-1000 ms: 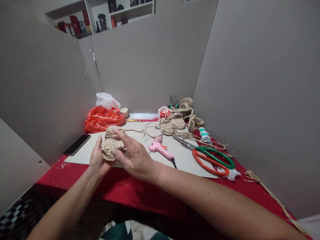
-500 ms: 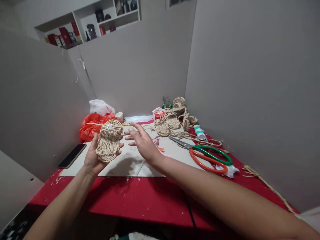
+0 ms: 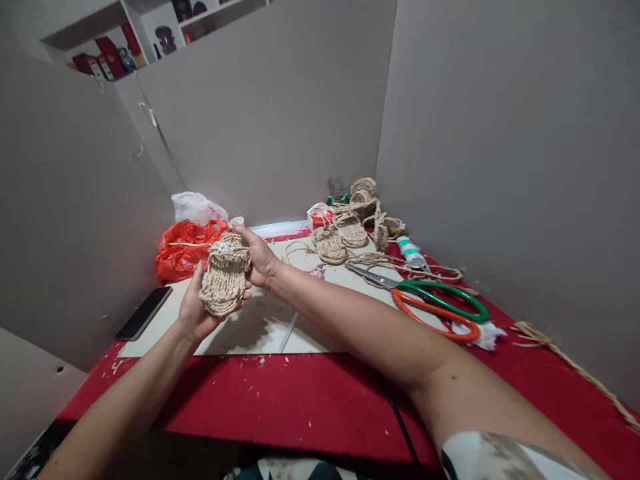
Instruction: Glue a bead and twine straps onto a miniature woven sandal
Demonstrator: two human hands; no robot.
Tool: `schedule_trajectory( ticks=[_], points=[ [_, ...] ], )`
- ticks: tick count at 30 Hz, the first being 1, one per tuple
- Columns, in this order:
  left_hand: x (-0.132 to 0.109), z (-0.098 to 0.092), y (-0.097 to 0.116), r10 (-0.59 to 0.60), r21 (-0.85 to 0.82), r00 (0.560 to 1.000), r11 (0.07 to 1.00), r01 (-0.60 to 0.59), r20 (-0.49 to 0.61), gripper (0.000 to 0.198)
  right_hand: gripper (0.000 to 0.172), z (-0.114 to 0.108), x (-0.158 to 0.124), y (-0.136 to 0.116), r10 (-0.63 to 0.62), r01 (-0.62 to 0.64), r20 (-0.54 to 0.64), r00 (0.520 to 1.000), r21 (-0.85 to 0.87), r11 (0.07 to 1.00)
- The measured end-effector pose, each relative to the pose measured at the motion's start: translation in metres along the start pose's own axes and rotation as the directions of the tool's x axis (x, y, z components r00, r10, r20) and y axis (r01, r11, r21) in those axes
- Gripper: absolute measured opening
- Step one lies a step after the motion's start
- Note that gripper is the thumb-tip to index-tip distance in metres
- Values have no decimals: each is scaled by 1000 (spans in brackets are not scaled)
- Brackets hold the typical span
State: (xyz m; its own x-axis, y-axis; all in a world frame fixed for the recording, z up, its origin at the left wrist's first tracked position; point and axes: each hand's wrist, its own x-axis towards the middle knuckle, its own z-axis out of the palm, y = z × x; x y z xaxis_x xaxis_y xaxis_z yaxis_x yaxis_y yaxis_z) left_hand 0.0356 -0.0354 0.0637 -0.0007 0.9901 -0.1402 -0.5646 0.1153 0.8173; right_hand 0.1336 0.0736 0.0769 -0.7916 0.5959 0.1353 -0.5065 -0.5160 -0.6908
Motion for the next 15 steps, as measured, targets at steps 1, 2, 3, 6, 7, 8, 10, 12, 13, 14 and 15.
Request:
schedule_trajectory(
  ticks=[1,2,3,6,7,8,10,12,13,14,15],
  points=[
    [0,-3,1,4,0,1000,1000,-4,-9,77,35,2,4,3,-7,7,-14,1000,20,1000],
    [0,-6,1,4,-1,1000,1000,-4,-17,77,33,5,7,5,-6,7,-27,1000,38,999],
    [0,-9,1,1,-2,1000,1000,-1,-27,77,31,8,10,7,-1,4,-43,999,56,998],
    [1,-20,4,19,-19,995,1000,-21,-94,70,23,20,15,8,-8,20,-104,995,118,993],
    [2,-25,5,35,-21,992,999,-38,-124,67,21,23,15,7,-20,37,-126,992,134,990],
    [4,-29,8,59,-16,986,998,-63,-155,64,20,26,16,5,-39,62,-151,988,146,987],
    [6,-39,15,132,12,967,991,-133,-216,62,20,29,18,-1,-89,120,-193,977,155,981],
    [9,-47,22,234,62,931,972,-225,-280,59,21,27,20,-7,-144,183,-236,961,152,971],
    [9,-51,25,295,93,904,956,-280,-311,54,22,25,21,-10,-168,210,-258,952,147,967],
    [10,-53,28,361,128,871,933,-337,-334,47,21,22,22,-12,-190,234,-279,941,136,963],
    [9,-54,30,433,169,833,901,-399,-345,39,21,19,23,-13,-231,273,-298,926,108,956]
  ],
)
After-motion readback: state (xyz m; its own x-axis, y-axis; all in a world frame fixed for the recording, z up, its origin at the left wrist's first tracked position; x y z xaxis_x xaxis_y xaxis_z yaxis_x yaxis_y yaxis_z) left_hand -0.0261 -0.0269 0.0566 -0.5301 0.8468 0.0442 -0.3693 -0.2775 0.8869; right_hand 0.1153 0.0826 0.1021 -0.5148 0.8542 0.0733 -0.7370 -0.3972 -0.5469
